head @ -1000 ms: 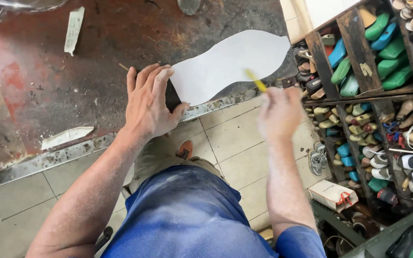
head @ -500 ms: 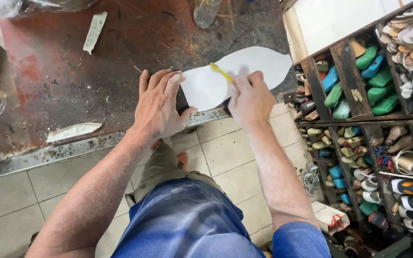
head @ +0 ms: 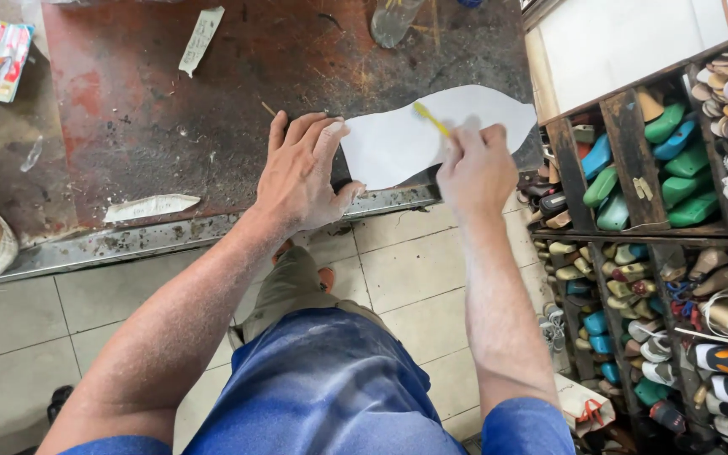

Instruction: Applying glue to a shoe sole template using a small brush at a workbench

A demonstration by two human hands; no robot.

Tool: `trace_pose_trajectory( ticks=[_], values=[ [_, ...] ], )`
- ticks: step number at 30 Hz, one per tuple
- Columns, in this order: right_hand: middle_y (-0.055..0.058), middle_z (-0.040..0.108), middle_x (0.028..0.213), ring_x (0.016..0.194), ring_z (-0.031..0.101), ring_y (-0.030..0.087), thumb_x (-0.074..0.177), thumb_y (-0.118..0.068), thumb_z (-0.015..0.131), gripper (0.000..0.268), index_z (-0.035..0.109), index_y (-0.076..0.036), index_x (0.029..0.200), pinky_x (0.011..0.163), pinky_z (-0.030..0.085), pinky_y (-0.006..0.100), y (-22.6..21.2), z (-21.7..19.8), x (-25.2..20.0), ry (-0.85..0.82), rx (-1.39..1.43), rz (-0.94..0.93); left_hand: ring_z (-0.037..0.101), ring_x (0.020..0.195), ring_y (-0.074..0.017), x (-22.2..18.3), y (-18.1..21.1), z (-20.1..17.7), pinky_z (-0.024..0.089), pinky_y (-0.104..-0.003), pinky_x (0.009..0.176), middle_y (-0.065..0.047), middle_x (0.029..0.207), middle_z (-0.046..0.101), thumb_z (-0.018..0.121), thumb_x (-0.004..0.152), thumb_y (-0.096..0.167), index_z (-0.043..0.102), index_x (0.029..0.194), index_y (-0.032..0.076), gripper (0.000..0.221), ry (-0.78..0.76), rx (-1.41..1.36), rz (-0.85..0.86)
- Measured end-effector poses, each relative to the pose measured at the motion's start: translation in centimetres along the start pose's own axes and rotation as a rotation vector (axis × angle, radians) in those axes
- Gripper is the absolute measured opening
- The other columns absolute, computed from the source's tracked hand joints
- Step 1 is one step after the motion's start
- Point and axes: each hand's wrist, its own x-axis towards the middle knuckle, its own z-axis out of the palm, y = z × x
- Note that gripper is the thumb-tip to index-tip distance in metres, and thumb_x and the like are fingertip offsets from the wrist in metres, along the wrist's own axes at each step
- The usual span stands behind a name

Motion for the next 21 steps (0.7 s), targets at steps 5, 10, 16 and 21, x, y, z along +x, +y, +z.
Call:
trace_pose_trajectory(
  ticks=[5, 10, 16, 21],
  values=[
    [0.0, 0.052, 0.091, 0.064, 0.067, 0.033, 0.096, -0.036, 0.062, 0.01, 0.067, -0.028, 0.095, 0.057, 0.057, 0.045, -2.9, -1.3, -3.8, 0.039, 0.014, -0.159, 0.045, 0.137, -0.0348, 0.2, -0.1, 0.0, 0.016, -0.065, 0.119, -0.015, 0.136, 0.057, 0.086, 0.074, 0.037, 0.049, 0.136, 0.007, 0.078, -0.014, 0.004, 0.003],
    [0.005, 0.057, 0.092, 0.079, 0.069, 0.04, 0.093, -0.044, 0.07, 0.021, 0.067, -0.026, 0.103, 0.066, 0.058, 0.048, 1.7, -2.7, -4.2, -0.127, 0.046, 0.037, 0.045, 0.137, -0.0344, -0.2, -0.1, 0.1, 0.015, -0.065, 0.119, -0.015, 0.136, 0.058, 0.086, 0.075, 0.038, 0.05, 0.136, 0.007, 0.078, -0.022, -0.004, -0.034],
    [0.002, 0.054, 0.092, 0.08, 0.069, 0.036, 0.097, -0.045, 0.061, 0.019, 0.067, -0.027, 0.101, 0.068, 0.059, 0.049, -0.2, -1.3, -8.4, -0.071, 0.109, -0.096, 0.046, 0.136, -0.0345, 0.1, -0.3, 0.1, 0.017, -0.065, 0.117, -0.014, 0.136, 0.058, 0.087, 0.071, 0.04, 0.05, 0.136, 0.008, 0.081, -0.015, 0.025, 0.011],
    [-0.005, 0.053, 0.1, 0.076, 0.069, 0.027, 0.101, -0.048, 0.06, 0.015, 0.068, -0.036, 0.101, 0.068, 0.06, 0.04, 5.2, -0.4, -7.1, -0.012, -0.108, 0.043, 0.046, 0.136, -0.037, 0.2, 0.1, -0.4, 0.016, -0.066, 0.117, -0.016, 0.136, 0.058, 0.087, 0.075, 0.035, 0.049, 0.136, 0.008, 0.076, -0.019, 0.017, 0.012]
  ],
)
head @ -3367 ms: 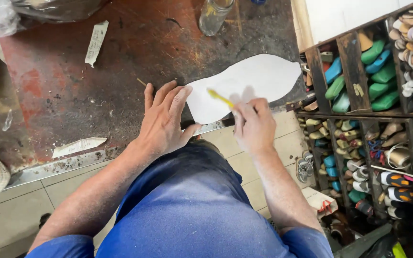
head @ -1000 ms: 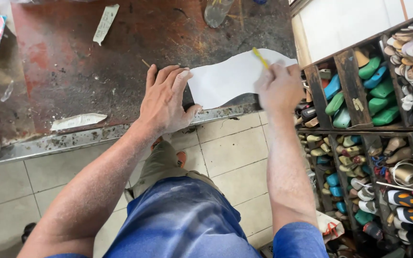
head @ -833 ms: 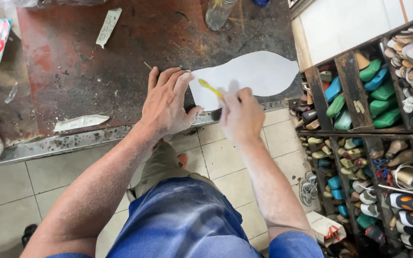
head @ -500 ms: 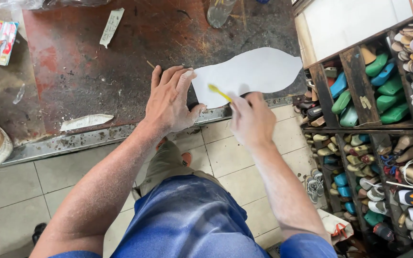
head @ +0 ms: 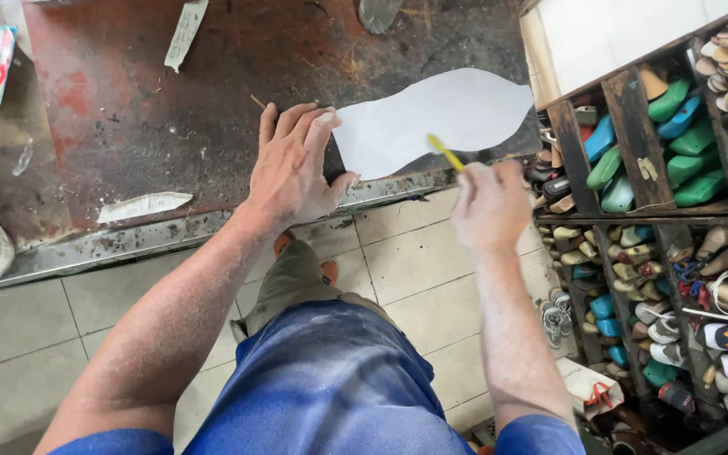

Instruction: Applying glue to a shoe sole template using a small brush at a workbench

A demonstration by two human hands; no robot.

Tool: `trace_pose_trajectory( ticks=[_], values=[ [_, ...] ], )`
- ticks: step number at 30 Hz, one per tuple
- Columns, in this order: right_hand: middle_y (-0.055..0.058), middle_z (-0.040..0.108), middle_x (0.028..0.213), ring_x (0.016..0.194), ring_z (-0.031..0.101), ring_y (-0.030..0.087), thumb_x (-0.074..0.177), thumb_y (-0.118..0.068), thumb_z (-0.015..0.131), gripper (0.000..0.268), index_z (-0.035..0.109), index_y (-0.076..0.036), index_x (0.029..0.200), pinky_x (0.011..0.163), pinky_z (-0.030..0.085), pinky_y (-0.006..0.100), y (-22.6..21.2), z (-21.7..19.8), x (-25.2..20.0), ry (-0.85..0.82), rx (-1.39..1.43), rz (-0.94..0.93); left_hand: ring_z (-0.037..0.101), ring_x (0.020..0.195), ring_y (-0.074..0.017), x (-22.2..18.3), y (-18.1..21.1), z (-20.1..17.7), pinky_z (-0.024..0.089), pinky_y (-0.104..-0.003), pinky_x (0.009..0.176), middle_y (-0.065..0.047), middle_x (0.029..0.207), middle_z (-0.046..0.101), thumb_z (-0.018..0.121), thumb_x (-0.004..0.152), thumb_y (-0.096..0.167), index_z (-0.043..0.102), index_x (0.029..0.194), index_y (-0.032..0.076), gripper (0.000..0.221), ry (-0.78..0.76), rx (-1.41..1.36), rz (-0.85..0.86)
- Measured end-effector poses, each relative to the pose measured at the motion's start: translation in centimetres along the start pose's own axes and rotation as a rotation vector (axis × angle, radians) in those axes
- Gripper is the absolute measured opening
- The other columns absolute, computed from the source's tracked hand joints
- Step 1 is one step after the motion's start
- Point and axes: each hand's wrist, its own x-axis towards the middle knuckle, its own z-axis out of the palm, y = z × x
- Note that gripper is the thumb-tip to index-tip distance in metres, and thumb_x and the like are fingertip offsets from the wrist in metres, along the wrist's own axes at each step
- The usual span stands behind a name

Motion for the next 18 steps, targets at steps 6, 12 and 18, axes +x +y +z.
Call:
trace_pose_trajectory(
  ticks=[6, 12, 18],
  values=[
    [0.003, 0.058, 0.088, 0.084, 0.069, 0.032, 0.094, -0.048, 0.068, 0.019, 0.063, -0.03, 0.093, 0.074, 0.057, 0.045, -2.6, -2.4, -1.1, -0.128, 0.247, 0.272, 0.045, 0.138, -0.0368, -0.1, -0.3, 0.3, 0.016, -0.066, 0.118, -0.016, 0.137, 0.058, 0.087, 0.074, 0.039, 0.047, 0.136, 0.009, 0.079, -0.016, -0.012, -0.009],
    [-0.008, 0.056, 0.097, 0.078, 0.07, 0.026, 0.095, -0.042, 0.067, 0.001, 0.067, -0.04, 0.096, 0.067, 0.06, 0.036, 3.9, 0.4, 0.2, 0.202, -0.155, 0.13, 0.046, 0.136, -0.0371, -0.1, -0.5, 0.7, 0.017, -0.067, 0.117, -0.016, 0.136, 0.059, 0.088, 0.07, 0.037, 0.051, 0.133, 0.008, 0.079, 0.02, -0.032, 0.01],
    [-0.004, 0.058, 0.097, 0.071, 0.07, 0.033, 0.09, -0.04, 0.072, 0.004, 0.071, -0.039, 0.094, 0.065, 0.061, 0.043, 4.4, 0.4, 0.6, 0.164, -0.149, 0.114, 0.046, 0.136, -0.0371, -0.1, -0.8, 0.9, 0.017, -0.069, 0.117, -0.015, 0.137, 0.058, 0.088, 0.07, 0.037, 0.05, 0.133, 0.008, 0.079, 0.022, -0.034, 0.017]
  ],
)
